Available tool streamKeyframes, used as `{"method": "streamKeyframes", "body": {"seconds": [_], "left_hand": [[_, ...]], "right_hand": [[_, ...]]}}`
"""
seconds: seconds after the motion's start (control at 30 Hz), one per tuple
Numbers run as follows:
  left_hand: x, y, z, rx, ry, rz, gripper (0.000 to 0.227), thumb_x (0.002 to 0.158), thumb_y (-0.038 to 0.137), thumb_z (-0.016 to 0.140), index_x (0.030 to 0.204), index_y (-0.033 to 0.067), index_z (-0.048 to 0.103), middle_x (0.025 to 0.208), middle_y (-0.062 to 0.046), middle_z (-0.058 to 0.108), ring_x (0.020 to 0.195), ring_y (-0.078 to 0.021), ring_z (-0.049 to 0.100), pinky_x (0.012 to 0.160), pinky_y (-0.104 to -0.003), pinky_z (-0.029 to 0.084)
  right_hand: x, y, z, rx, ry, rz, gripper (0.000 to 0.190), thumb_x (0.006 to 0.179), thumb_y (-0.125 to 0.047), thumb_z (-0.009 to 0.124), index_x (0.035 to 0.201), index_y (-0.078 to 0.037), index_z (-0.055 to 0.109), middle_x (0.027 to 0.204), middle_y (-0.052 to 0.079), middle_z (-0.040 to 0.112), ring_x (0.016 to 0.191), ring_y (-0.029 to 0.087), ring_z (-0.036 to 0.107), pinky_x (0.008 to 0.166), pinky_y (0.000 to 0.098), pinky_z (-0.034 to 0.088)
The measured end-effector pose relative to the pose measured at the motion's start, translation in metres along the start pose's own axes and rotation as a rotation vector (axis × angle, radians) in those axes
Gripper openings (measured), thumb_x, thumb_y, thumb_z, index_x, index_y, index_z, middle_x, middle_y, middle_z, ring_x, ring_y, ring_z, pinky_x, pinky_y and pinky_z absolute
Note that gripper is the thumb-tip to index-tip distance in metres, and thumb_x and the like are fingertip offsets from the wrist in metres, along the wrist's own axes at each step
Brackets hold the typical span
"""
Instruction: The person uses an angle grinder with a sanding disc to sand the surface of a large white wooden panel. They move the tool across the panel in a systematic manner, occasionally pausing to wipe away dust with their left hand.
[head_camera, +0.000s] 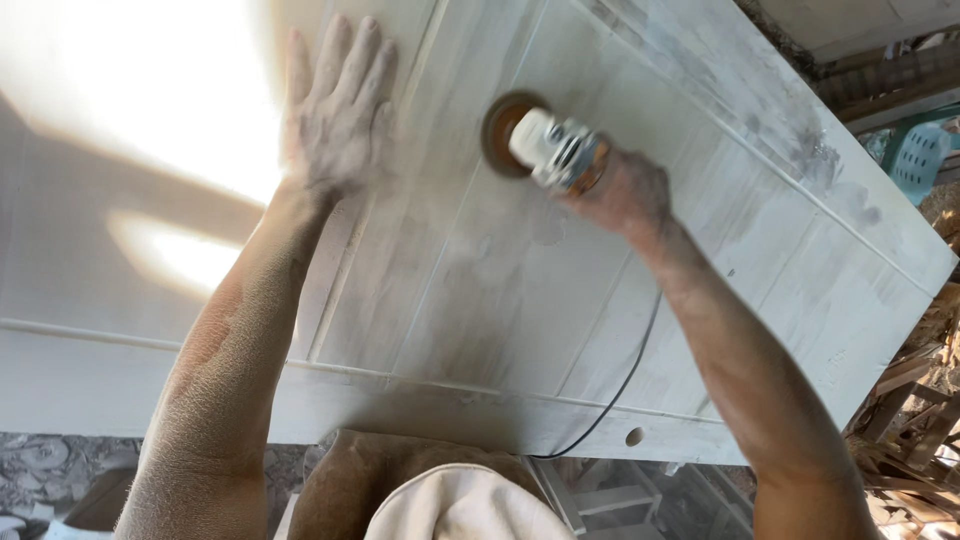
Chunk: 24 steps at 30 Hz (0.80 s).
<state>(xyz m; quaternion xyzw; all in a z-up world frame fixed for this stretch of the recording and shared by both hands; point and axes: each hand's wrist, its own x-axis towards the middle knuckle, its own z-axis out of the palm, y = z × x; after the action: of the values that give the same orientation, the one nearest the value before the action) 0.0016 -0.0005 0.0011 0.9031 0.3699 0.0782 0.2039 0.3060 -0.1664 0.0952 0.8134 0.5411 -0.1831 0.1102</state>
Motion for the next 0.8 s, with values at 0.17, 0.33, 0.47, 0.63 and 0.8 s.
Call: {"method": "streamKeyframes", "body": {"seconds": [0.17, 0.33, 0.47, 0.63, 0.8], "left_hand": [[-0.001, 0.000, 0.001, -0.033, 0.042, 0.014, 0.061, 0.111, 0.041, 0.019, 0.167, 0.0166, 0.022, 0.174, -0.006, 0.018, 0.161, -0.0272, 0.011, 0.131, -0.055, -0.003], [-0.003, -0.001, -0.006, -0.058, 0.008, 0.001, 0.062, 0.112, 0.041, 0.020, 0.167, 0.0133, 0.026, 0.174, -0.007, 0.020, 0.162, -0.0289, 0.011, 0.130, -0.058, -0.003], [-0.002, 0.002, -0.005, -0.046, 0.042, 0.010, 0.061, 0.111, 0.042, 0.020, 0.165, 0.0144, 0.026, 0.173, -0.007, 0.021, 0.160, -0.0280, 0.012, 0.130, -0.056, -0.002], [0.002, 0.001, -0.005, -0.038, 0.023, 0.010, 0.060, 0.111, 0.041, 0.022, 0.165, 0.0149, 0.027, 0.172, -0.006, 0.022, 0.159, -0.0278, 0.012, 0.129, -0.056, -0.001], [-0.001, 0.001, -0.006, -0.056, 0.029, -0.009, 0.060, 0.111, 0.040, 0.023, 0.166, 0.0153, 0.027, 0.172, -0.007, 0.023, 0.159, -0.0276, 0.014, 0.129, -0.055, 0.000]], "right_hand": [[-0.064, -0.039, 0.024, 0.050, -0.139, -0.019, 0.064, 0.079, -0.056, 0.084, 0.116, -0.010, 0.060, 0.086, 0.018, 0.074, 0.083, 0.039, 0.073, 0.075, 0.0520, 0.059], [-0.107, -0.052, 0.044, 0.105, -0.174, -0.094, 0.067, 0.069, -0.052, 0.083, 0.116, -0.010, 0.059, 0.091, 0.017, 0.076, 0.084, 0.037, 0.075, 0.076, 0.0510, 0.060], [-0.074, -0.032, 0.032, 0.084, -0.203, 0.173, 0.072, 0.078, -0.066, 0.078, 0.121, -0.012, 0.061, 0.094, 0.017, 0.077, 0.089, 0.037, 0.075, 0.083, 0.0472, 0.061], [0.006, 0.007, 0.007, 0.092, -0.025, 0.115, 0.079, 0.071, -0.061, 0.084, 0.128, -0.011, 0.063, 0.099, 0.014, 0.076, 0.094, 0.033, 0.074, 0.083, 0.0456, 0.059], [0.065, 0.033, -0.031, 0.107, -0.060, 0.166, 0.062, 0.075, -0.059, 0.083, 0.116, -0.014, 0.073, 0.102, 0.013, 0.077, 0.098, 0.031, 0.074, 0.089, 0.0450, 0.058]]}}
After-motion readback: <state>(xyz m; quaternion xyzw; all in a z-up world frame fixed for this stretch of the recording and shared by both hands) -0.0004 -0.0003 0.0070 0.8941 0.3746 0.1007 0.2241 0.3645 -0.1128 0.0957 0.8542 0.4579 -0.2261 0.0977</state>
